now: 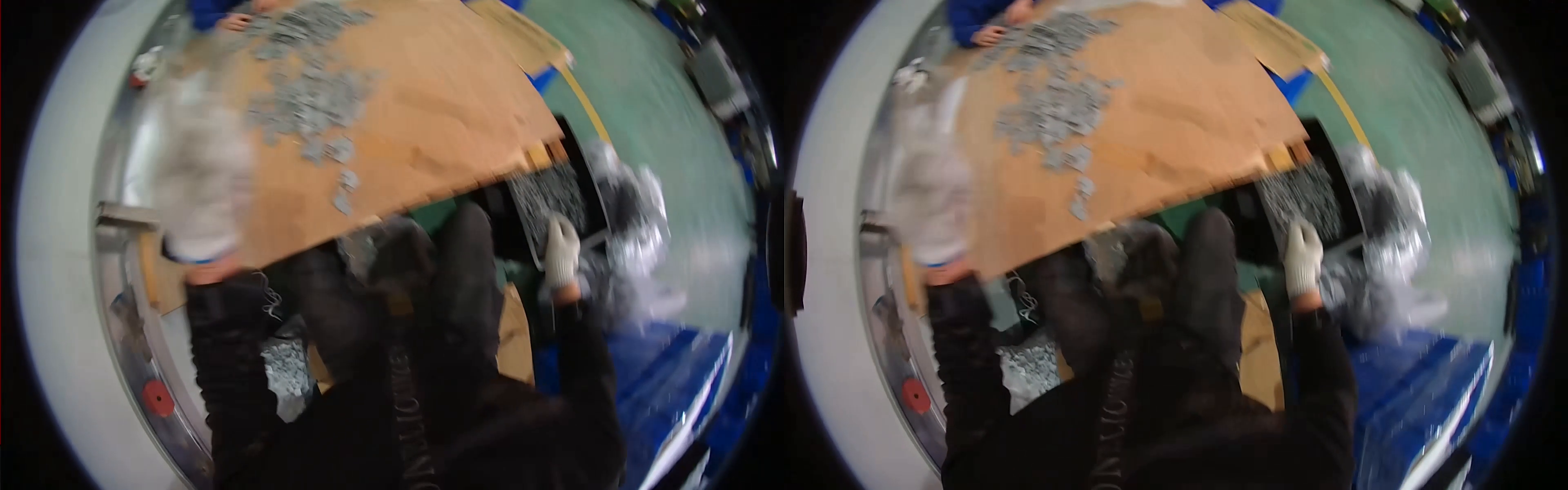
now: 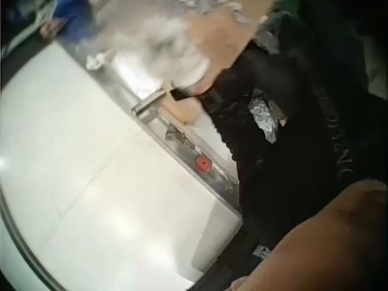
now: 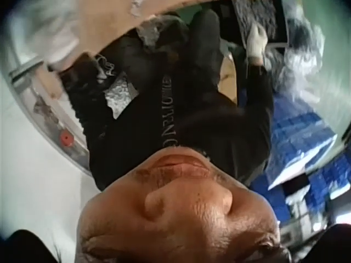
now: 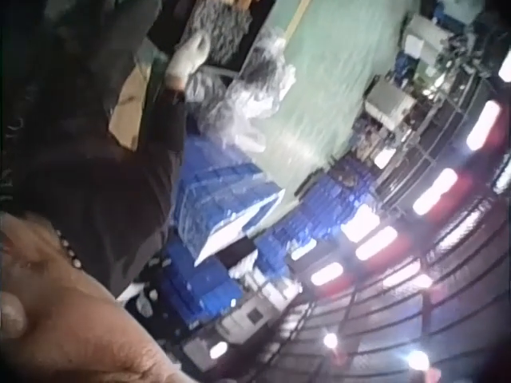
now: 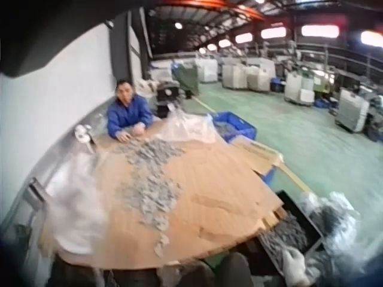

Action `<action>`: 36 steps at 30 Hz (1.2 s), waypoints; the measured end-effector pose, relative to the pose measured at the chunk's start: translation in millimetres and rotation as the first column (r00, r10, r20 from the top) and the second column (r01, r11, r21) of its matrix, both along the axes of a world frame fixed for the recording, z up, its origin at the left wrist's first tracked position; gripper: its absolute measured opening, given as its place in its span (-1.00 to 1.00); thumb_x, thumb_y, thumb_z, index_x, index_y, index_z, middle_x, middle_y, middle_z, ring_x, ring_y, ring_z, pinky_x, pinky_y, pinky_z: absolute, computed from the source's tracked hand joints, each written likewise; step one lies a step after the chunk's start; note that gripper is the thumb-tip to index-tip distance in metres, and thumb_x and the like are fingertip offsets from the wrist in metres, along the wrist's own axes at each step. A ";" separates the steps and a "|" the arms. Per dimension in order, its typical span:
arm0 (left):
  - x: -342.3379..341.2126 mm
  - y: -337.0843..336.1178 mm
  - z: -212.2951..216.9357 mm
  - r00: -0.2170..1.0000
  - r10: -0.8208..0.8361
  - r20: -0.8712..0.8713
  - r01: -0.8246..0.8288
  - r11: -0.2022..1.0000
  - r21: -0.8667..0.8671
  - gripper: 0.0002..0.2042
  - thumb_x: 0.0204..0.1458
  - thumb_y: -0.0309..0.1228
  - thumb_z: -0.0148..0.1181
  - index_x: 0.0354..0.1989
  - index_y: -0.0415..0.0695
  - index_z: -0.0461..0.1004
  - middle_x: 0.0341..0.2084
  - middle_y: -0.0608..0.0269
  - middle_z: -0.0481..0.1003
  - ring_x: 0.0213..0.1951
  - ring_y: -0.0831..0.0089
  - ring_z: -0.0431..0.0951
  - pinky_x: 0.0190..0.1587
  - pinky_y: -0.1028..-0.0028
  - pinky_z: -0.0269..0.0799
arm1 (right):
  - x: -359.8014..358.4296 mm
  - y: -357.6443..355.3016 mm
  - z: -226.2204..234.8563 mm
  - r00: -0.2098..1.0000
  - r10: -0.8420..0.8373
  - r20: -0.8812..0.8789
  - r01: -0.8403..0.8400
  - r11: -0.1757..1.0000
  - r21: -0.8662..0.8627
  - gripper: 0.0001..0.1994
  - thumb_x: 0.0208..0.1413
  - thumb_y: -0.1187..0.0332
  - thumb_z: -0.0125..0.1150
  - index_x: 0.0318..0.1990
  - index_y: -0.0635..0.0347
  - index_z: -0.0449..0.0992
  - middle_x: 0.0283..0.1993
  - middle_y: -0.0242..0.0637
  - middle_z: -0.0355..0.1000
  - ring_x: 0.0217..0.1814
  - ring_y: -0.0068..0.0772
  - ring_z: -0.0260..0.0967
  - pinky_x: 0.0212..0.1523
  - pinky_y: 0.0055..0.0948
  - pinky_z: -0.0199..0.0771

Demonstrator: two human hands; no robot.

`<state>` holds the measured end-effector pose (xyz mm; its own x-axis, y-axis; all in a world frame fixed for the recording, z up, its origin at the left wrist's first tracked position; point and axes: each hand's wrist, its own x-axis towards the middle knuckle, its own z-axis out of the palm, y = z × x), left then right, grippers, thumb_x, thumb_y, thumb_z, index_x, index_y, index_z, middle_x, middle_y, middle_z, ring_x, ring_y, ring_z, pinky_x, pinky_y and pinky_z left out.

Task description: Sorting small grey plastic parts on a workbench and placing them into a black bin.

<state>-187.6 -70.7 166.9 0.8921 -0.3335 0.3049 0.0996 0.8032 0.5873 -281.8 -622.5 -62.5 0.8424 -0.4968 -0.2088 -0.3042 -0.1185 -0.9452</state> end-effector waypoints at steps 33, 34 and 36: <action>51.5 -48.0 -191.6 0.794 -0.201 0.573 -0.570 -0.571 0.590 -0.54 0.38 -0.08 0.09 0.39 0.06 0.46 0.51 0.12 0.31 0.58 -0.04 0.13 0.59 -0.08 -0.03 | 99.3 109.8 31.9 0.744 0.640 0.190 -0.306 0.581 -0.754 -0.68 0.23 0.48 0.33 0.14 0.25 0.64 0.15 -0.03 0.62 0.19 -0.04 0.59 0.26 -0.20 0.56; 54.7 -48.8 -191.7 0.793 -0.189 0.580 -0.569 -0.570 0.593 -0.54 0.38 -0.08 0.09 0.39 0.06 0.46 0.51 0.12 0.31 0.58 -0.04 0.13 0.59 -0.08 -0.03 | 110.9 136.6 42.3 0.651 0.735 0.190 -0.359 0.519 -0.776 -0.71 0.20 0.48 0.36 0.08 0.23 0.68 0.17 0.00 0.61 0.22 0.04 0.57 0.27 -0.16 0.55; 55.6 -53.3 -190.9 0.815 -0.289 0.501 -0.574 -0.512 0.638 -0.48 0.40 0.00 0.01 0.43 0.05 0.43 0.55 0.12 0.25 0.61 -0.08 0.04 0.60 -0.17 -0.17 | 142.4 174.4 39.2 0.556 0.815 0.161 -0.423 0.444 -0.790 -0.70 0.15 0.44 0.40 0.05 0.14 0.70 0.21 0.02 0.58 0.30 0.14 0.49 0.32 -0.09 0.51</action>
